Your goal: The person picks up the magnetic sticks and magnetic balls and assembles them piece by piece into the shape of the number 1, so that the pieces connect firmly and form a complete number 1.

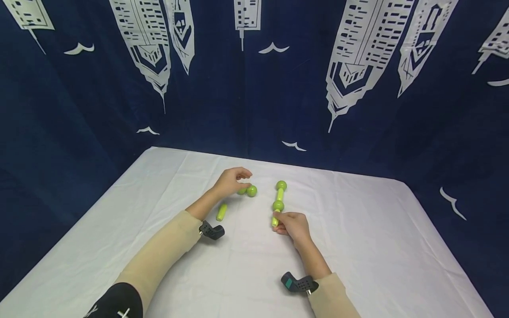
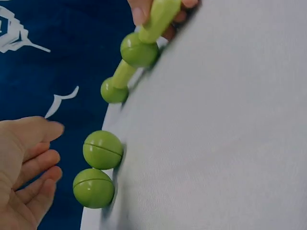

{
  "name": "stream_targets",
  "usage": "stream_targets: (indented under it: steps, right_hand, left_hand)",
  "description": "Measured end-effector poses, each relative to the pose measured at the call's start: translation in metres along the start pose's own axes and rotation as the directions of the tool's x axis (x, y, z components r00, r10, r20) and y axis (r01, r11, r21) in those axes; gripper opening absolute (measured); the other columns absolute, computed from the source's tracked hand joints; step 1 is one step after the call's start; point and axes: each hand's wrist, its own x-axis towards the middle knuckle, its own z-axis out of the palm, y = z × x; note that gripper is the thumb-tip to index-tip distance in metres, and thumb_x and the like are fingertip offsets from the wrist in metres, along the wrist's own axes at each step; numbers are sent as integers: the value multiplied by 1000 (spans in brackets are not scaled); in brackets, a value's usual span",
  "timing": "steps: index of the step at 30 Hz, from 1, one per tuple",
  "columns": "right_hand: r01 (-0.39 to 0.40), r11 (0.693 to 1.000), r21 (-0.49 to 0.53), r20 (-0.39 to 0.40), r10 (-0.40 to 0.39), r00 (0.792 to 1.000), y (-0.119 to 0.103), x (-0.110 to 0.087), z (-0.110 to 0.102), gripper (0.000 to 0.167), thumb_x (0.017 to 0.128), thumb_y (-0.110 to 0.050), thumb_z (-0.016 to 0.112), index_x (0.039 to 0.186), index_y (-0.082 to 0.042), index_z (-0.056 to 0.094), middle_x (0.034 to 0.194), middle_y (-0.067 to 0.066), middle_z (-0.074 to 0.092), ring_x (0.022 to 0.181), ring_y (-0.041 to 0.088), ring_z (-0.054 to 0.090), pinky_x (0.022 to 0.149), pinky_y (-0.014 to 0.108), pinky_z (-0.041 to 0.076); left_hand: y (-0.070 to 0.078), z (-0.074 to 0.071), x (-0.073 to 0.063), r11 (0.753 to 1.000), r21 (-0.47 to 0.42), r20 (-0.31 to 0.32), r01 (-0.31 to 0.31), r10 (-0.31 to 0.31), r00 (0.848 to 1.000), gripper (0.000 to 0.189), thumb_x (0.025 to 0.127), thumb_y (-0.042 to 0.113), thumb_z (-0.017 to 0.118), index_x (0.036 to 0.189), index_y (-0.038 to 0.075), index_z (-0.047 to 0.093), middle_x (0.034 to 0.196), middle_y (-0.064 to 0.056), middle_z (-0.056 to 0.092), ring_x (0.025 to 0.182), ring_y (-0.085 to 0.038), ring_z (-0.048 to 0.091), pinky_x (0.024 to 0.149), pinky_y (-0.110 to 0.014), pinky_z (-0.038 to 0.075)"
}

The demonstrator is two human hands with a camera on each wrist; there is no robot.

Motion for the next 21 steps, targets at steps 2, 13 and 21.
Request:
stream_targets:
  steps: [2, 13, 21]
  right_hand:
    - [3, 1000, 4, 2, -3, 1000, 0, 0, 0, 33, 92, -17, 67, 102, 14, 64, 63, 4, 64, 55, 9, 64, 54, 19, 53]
    - [6, 1000, 2, 11, -6, 1000, 0, 0, -1, 34, 92, -18, 67, 103, 15, 63, 63, 4, 64, 56, 9, 64, 54, 19, 53]
    - [2, 1000, 3, 6, -2, 1000, 1, 0, -1, 33, 92, -17, 68, 102, 14, 64, 63, 5, 64, 55, 9, 64, 54, 19, 53]
  left_hand:
    - [-2, 0, 3, 997, 76, 51, -19, 15, 999, 38, 85, 15, 75, 119, 2, 66, 115, -10, 66, 112, -25, 58, 97, -33, 44]
    - [-10, 9, 7, 954, 284, 150, -96, 55, 987, 44, 82, 23, 77, 121, 6, 66, 117, -6, 66, 115, -23, 57, 100, -34, 42]
    - [-13, 17, 6, 940, 328, 142, -90, 45, 989, 41, 84, 23, 77, 120, 8, 67, 117, -4, 67, 116, -22, 56, 102, -33, 41]
